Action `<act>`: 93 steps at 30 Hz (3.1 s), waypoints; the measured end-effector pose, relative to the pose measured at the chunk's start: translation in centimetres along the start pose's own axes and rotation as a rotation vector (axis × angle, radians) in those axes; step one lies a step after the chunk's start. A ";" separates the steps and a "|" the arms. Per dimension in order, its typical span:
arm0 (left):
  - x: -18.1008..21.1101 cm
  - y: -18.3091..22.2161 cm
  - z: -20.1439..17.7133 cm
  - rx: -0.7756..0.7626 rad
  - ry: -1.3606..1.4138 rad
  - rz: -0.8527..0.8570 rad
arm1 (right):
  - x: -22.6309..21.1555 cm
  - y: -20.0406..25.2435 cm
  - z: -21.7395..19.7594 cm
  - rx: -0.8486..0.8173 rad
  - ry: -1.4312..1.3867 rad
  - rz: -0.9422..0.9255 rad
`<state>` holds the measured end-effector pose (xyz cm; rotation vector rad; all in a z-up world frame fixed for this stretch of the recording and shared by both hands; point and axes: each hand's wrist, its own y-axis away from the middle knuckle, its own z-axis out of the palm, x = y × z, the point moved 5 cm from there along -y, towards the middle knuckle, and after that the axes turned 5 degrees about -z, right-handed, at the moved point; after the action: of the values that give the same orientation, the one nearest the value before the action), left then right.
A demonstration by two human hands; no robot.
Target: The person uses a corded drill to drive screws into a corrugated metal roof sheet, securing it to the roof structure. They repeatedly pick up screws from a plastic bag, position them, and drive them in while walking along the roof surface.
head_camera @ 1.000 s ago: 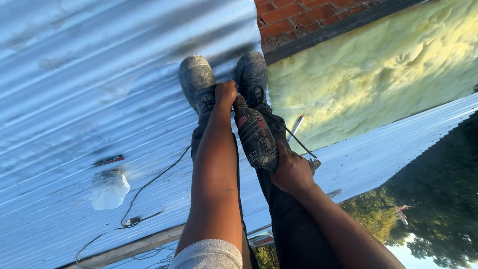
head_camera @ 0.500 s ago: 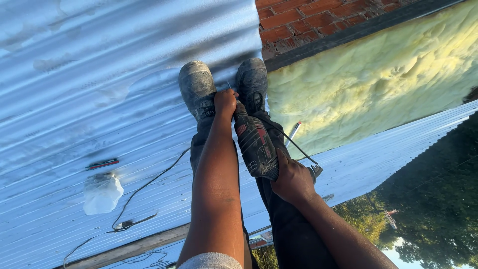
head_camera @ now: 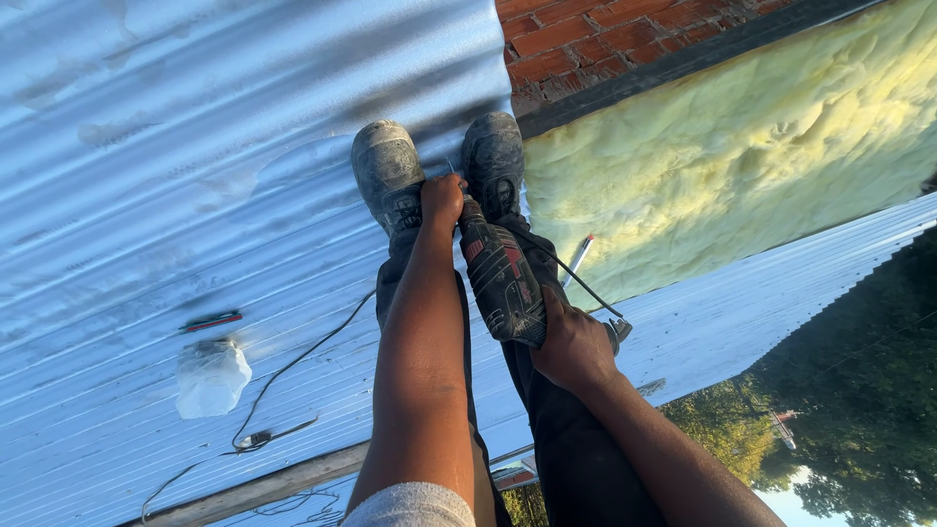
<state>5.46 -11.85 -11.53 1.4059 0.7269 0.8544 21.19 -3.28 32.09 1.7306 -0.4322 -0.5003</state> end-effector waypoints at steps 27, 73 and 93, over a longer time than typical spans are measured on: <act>13.5 34.7 -2.4 0.106 0.447 -0.284 | -2.3 -2.1 0.4 -0.074 0.201 -0.020; 15.4 34.8 -2.8 0.079 0.444 -0.281 | -4.0 -1.2 -3.5 -0.139 0.197 -0.002; 14.5 32.8 -3.0 0.068 0.430 -0.332 | -2.2 -3.6 -1.4 -0.143 0.157 0.010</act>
<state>8.05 1.25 21.89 1.1243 1.2888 0.8798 20.21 -0.23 29.00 1.6153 -0.2861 -0.3761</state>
